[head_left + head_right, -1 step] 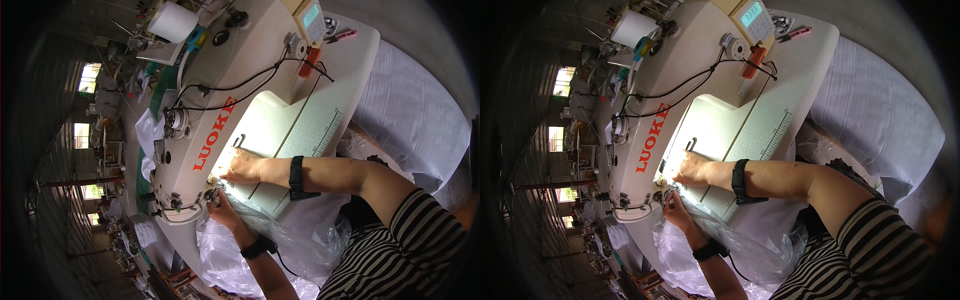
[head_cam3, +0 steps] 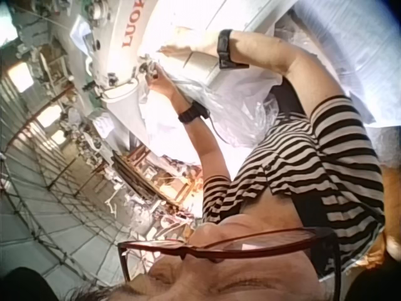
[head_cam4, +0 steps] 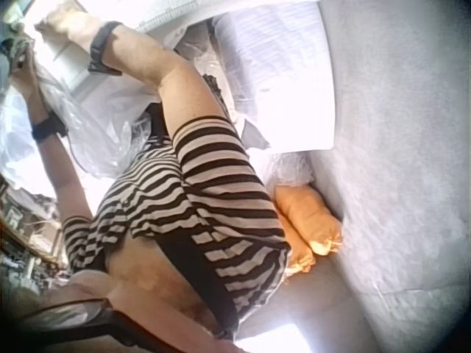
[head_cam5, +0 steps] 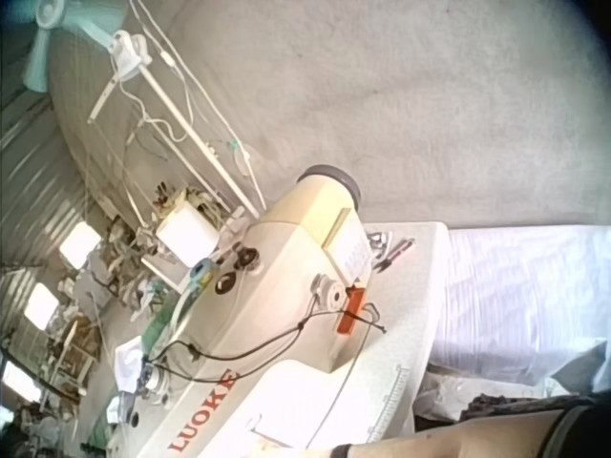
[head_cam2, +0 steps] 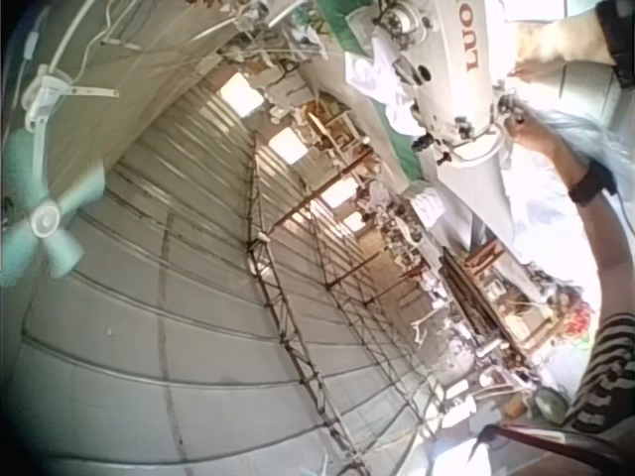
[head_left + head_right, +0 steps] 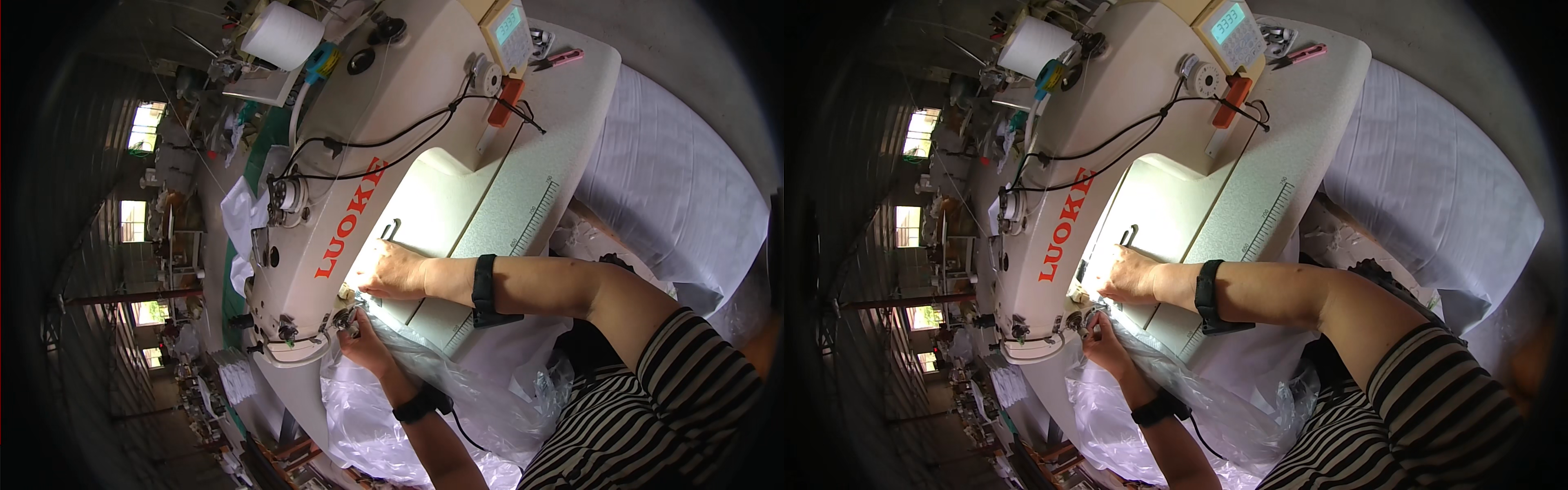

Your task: Sewing together large sheets of white plastic material using an industrial sewing machine.

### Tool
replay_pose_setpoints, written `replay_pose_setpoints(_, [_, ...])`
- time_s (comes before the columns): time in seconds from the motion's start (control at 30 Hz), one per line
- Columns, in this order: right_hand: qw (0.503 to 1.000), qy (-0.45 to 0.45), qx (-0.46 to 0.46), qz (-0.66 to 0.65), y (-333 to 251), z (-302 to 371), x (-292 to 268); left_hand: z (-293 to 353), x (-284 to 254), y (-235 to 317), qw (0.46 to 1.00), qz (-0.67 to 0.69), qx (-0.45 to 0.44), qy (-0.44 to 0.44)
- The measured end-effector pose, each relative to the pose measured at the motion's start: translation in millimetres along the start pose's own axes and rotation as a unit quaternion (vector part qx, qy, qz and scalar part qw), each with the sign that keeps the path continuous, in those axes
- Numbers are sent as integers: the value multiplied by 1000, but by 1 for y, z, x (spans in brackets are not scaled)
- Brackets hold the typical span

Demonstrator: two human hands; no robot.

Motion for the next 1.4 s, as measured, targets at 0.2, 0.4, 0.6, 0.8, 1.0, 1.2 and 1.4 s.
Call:
replay_pose_setpoints(0.2, [999, 20, -9, 26, 3, 5, -3, 2, 7, 3, 998, -52, -22, -18])
replay_pose_setpoints(0.4, [1000, -2, -12, 28, -2, 1, -2, 0, 1, -4, 1000, -13, 8, -4])
replay_pose_setpoints(0.6, [1000, -9, -5, 7, 1, 1, 1, 3, 9, -9, 995, 2, -66, -72])
replay_pose_setpoints(0.8, [1000, -27, 5, 9, 2, 2, 0, 2, 8, -11, 994, -18, -78, -70])
replay_pose_setpoints(1.0, [1000, -11, 9, -5, 6, 2, 0, 2, 15, -8, 995, -21, -62, -78])
replay_pose_setpoints(1.2, [999, -31, 8, 3, 6, 1, 6, 0, 6, -6, 999, 12, -13, -30])
replay_pose_setpoints(1.4, [999, -44, 14, 22, 3, 1, 2, 0, 7, -7, 999, 22, -16, -29])
Point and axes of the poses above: each hand's wrist, its own z-axis away from the middle knuckle, its own x-axis out of the palm, y = z × x, the point moved 9 cm from there along -z, towards the middle knuckle, and after that the axes turned 7 degrees about -z, right-handed, at the moved point
